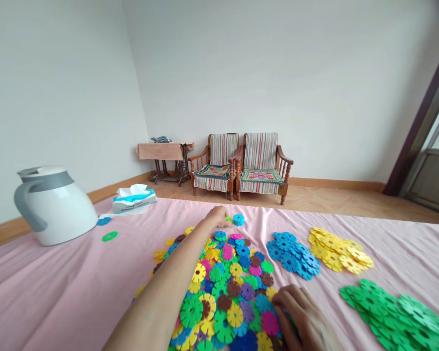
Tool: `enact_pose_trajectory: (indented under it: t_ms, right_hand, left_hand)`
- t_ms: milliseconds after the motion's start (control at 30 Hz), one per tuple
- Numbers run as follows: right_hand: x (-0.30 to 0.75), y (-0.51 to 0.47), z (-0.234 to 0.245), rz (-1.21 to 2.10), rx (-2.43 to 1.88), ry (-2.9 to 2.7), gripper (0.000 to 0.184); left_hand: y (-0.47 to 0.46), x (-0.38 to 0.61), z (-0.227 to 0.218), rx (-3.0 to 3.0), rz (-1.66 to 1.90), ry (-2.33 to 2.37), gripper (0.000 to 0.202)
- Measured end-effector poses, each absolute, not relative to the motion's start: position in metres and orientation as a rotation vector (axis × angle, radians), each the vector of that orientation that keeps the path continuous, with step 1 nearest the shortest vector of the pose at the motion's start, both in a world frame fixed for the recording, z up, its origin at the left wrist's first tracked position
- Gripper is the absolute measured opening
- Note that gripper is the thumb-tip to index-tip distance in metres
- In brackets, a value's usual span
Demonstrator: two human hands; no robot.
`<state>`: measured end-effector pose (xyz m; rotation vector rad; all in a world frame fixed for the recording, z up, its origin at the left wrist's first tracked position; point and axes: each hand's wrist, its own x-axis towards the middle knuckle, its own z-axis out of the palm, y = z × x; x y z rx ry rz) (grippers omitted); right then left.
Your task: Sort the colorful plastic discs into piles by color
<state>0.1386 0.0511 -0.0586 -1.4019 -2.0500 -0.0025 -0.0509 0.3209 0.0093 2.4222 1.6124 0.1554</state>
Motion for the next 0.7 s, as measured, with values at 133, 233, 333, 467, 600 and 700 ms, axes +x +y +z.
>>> enact_pose_trajectory:
  t_ms: [133,233,333,467,600,700]
  right_hand:
    - [0.139,0.052,-0.058,-0.001,-1.382,-2.046,0.016]
    - [0.137,0.051,-0.058,0.007,-1.375,-2.024,0.017]
    - [0.134,0.049,-0.057,0.011,-1.372,-1.964,0.02]
    - [0.13,0.045,-0.05,0.058,-1.385,-1.95,0.023]
    - [0.128,0.04,-0.038,0.16,-1.422,-1.889,0.027]
    - [0.135,0.039,-0.029,0.166,-1.448,-1.707,0.031]
  left_hand:
    - [0.319,-0.052,0.01,2.414,0.2,1.609,0.028]
    - [0.318,-0.055,0.011,2.413,0.295,1.613,0.029]
    - [0.313,-0.064,0.016,2.422,0.43,1.615,0.03]
    - [0.289,-0.083,0.027,2.458,0.586,1.558,0.025]
    - [0.238,-0.09,0.037,2.543,0.663,1.336,0.012]
    - [0.186,-0.08,0.04,2.624,0.668,1.088,0.011]
